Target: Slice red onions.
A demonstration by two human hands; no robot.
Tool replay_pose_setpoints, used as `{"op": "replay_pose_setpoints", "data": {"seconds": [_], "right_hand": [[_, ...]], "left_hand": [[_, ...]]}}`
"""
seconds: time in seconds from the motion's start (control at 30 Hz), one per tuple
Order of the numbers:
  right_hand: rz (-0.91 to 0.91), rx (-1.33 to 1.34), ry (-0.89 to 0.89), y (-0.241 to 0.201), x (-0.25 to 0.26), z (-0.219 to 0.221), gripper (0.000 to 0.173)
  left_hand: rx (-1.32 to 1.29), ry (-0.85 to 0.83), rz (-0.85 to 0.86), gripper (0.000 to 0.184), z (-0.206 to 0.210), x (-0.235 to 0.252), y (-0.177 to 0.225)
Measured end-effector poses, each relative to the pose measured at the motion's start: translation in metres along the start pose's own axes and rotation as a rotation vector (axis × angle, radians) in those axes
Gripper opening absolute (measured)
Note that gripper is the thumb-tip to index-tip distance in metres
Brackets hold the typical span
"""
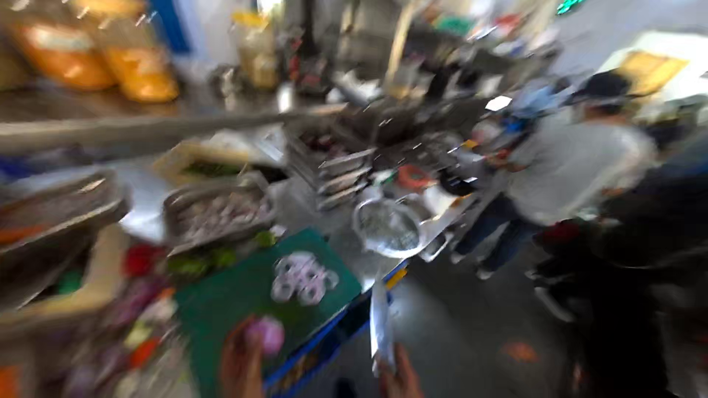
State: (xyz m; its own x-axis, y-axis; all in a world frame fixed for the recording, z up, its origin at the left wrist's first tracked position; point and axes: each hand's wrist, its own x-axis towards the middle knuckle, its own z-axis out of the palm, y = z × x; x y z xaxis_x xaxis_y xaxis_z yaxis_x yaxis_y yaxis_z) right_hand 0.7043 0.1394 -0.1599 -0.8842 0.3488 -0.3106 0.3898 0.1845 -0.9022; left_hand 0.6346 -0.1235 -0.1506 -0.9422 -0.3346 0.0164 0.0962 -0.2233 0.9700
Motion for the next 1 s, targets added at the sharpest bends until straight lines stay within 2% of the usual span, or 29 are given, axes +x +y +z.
{"op": "replay_pose_setpoints", "data": {"seconds": [0.1,0.2,0.3,0.43,0.53,0.73,0.87,1.0], "right_hand": [[-0.082,-0.255,-0.189,-0.014,0.012,0.02,0.048],[-0.238,-0.478,-0.384,-0.018,0.022,0.052,0.042],[-0.269,-0.735,-0.553,-0.031,0.031,0.087,0.042],[-0.304,-1.036,-0.567,-0.049,0.047,0.12,0.041],[-0.227,-1.225,-0.65,-0.055,0.057,0.139,0.045],[-0.182,-1.286,-0.707,-0.057,0.059,0.145,0.042],[-0.228,-1.296,-0.685,-0.067,0.054,0.14,0.035],[-0.182,-1.328,-0.733,-0.056,0.061,0.142,0.037]], "left_hand": [[0.219,0.174,0.162,0.052,-0.032,0.008,-0.004],[0.274,0.179,0.222,0.053,-0.067,0.009,-0.014],[0.29,0.156,0.198,0.053,-0.079,0.009,-0.032],[0.461,0.071,0.247,0.053,-0.077,0.023,-0.073],[0.626,0.062,0.291,0.054,-0.077,0.033,-0.101],[0.464,0.023,0.271,0.028,-0.085,0.032,-0.104],[0.413,-0.005,0.242,0.029,-0.087,0.035,-0.105],[0.394,-0.034,0.229,0.034,-0.089,0.034,-0.105]]}}
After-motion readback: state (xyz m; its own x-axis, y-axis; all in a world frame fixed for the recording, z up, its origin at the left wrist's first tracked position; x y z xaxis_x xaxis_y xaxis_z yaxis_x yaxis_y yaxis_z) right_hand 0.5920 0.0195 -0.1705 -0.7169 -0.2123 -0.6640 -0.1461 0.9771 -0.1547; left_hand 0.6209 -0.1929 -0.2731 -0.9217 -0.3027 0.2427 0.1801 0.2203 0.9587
